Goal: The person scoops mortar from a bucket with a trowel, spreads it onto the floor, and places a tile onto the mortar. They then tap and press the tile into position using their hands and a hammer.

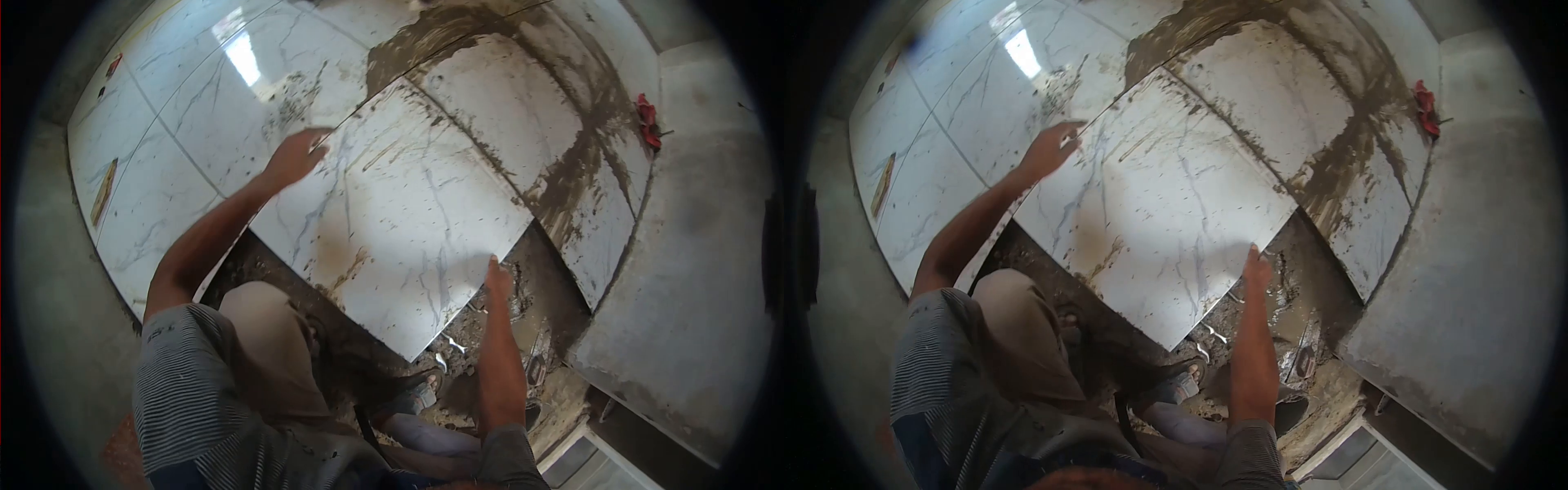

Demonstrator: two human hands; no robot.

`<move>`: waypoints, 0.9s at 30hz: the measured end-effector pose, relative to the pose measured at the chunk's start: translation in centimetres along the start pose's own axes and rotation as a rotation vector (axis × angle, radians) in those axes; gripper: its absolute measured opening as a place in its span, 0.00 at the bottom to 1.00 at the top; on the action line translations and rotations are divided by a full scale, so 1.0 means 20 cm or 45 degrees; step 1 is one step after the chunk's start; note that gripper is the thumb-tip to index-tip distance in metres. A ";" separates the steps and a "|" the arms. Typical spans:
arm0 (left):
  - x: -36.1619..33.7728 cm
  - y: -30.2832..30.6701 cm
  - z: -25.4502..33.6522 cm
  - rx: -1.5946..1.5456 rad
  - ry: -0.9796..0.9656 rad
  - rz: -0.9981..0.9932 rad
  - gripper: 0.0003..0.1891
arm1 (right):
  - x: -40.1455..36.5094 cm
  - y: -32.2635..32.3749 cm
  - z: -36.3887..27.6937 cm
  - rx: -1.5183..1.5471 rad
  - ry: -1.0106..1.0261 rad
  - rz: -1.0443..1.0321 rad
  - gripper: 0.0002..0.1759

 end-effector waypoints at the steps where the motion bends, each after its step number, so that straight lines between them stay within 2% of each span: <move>1: -0.19 -0.01 -0.04 0.036 -0.037 0.053 0.18 | 0.01 0.00 0.00 -0.089 0.030 -0.028 0.38; 2: -0.38 -0.01 -0.05 0.076 -0.067 0.106 0.19 | 0.01 0.00 0.01 -0.160 0.076 0.078 0.36; 3: -0.56 -0.03 -0.06 0.057 0.014 0.155 0.19 | 0.00 -0.01 0.01 -0.231 0.130 0.174 0.35; 4: -0.73 -0.05 -0.07 0.049 0.099 0.203 0.20 | -0.03 0.02 -0.02 -0.236 0.160 0.079 0.32; 5: -0.87 -0.08 -0.10 -0.109 0.359 0.162 0.20 | -0.04 0.07 -0.06 -0.241 0.192 -0.008 0.30; 8: -1.12 -0.17 -0.18 -0.248 0.904 0.355 0.22 | -0.04 0.08 -0.05 -0.241 0.285 -0.036 0.28; 9: -1.14 -0.18 -0.18 -0.232 0.934 0.370 0.22 | -0.03 0.08 -0.05 -0.242 0.303 0.001 0.29; 11: -1.14 -0.22 -0.18 -0.404 1.174 0.524 0.25 | 0.02 0.07 -0.02 -0.244 0.337 0.027 0.31; 13: -1.12 -0.25 -0.20 -0.411 1.213 0.550 0.26 | 0.06 0.02 0.05 -0.069 0.224 -0.021 0.37; 16: -1.08 -0.26 -0.16 -0.367 1.198 0.541 0.30 | 0.08 0.00 0.08 -0.058 0.213 -0.057 0.43; 18: -1.09 -0.28 -0.16 -0.201 1.057 0.455 0.31 | 0.07 -0.03 0.11 0.026 0.201 -0.047 0.44; 20: -1.08 -0.29 -0.15 -0.212 1.050 0.459 0.30 | 0.07 -0.05 0.13 0.108 0.185 -0.034 0.45; 22: -1.07 -0.29 -0.15 -0.221 1.048 0.461 0.29 | 0.09 -0.07 0.15 0.206 0.308 0.020 0.44; 27: -1.07 -0.31 -0.17 -0.218 1.089 0.459 0.29 | 0.07 -0.06 0.13 0.313 0.368 0.062 0.44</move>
Point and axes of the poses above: each hand's wrist, its own x-axis towards the middle knuckle, its own y-axis out of the back of the hand, z = x × y, the point moved 1 cm from there along x, towards the middle knuckle, and after that the axes turned 4 degrees about y, right-handed, at the moved point
